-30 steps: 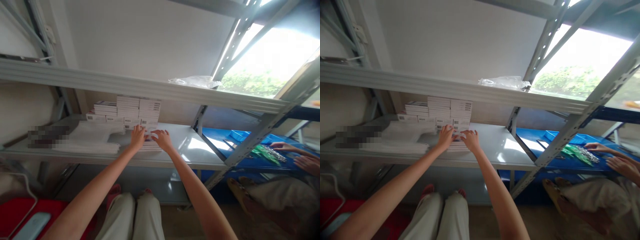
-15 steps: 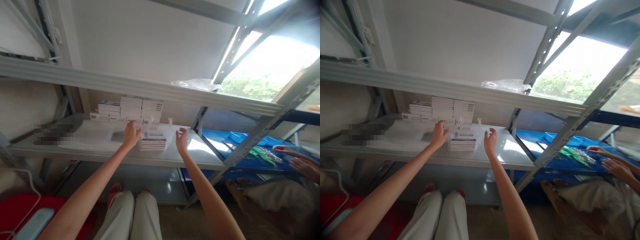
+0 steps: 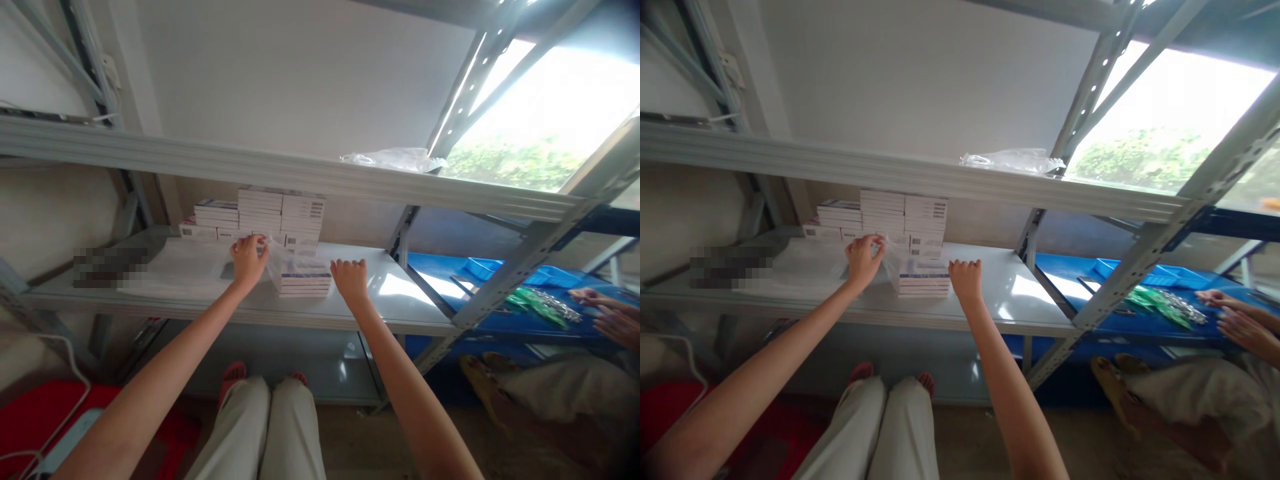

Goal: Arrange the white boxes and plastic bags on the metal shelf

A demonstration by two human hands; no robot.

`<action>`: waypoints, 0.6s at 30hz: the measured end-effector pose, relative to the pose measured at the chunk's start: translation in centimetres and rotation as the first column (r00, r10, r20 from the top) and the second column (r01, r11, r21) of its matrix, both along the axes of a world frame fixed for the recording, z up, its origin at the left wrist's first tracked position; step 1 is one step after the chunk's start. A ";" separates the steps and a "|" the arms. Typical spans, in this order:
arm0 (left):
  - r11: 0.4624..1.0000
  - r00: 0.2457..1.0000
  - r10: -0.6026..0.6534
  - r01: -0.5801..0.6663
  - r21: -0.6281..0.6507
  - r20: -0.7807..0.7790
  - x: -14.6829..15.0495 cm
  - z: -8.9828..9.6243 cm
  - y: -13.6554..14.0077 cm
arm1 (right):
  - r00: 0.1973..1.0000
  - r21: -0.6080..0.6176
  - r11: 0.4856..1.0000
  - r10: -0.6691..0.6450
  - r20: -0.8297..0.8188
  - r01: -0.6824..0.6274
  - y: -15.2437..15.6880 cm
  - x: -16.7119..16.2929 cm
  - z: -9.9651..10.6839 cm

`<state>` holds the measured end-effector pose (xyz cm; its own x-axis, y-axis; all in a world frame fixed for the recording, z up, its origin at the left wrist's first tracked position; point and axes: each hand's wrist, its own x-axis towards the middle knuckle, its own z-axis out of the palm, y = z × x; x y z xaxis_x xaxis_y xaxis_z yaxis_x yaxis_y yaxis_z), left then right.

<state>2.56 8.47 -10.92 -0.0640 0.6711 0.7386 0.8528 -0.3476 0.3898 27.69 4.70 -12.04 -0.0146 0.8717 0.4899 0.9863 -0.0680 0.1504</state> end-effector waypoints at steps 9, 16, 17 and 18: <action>0.838 0.523 -0.505 0.487 -0.245 -0.687 3.5 1.2 -1.4 | 0.891 0.102 0.885 0.450 0.066 -0.455 -3.3 -2.7 0.9; 0.837 0.440 -0.471 0.496 -0.231 -0.764 2.5 0.2 -2.9 | 0.956 -0.109 0.956 0.280 0.083 -0.270 -1.7 -2.4 -1.2; 0.826 0.415 -0.485 0.508 -0.246 -0.770 2.2 -0.1 -3.3 | 0.966 -0.128 0.964 0.244 0.089 -0.232 -1.8 -2.1 -1.4; 0.817 0.403 -0.498 0.514 -0.260 -0.768 1.9 -0.3 -3.7 | 0.972 -0.141 0.969 0.218 0.093 -0.204 -2.0 -1.9 -1.6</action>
<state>4.49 4.75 -11.26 0.8783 0.3662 0.3073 0.4602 -0.8217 -0.3362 25.75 2.71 -13.60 -0.2507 0.8990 0.3590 0.9540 0.1664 0.2494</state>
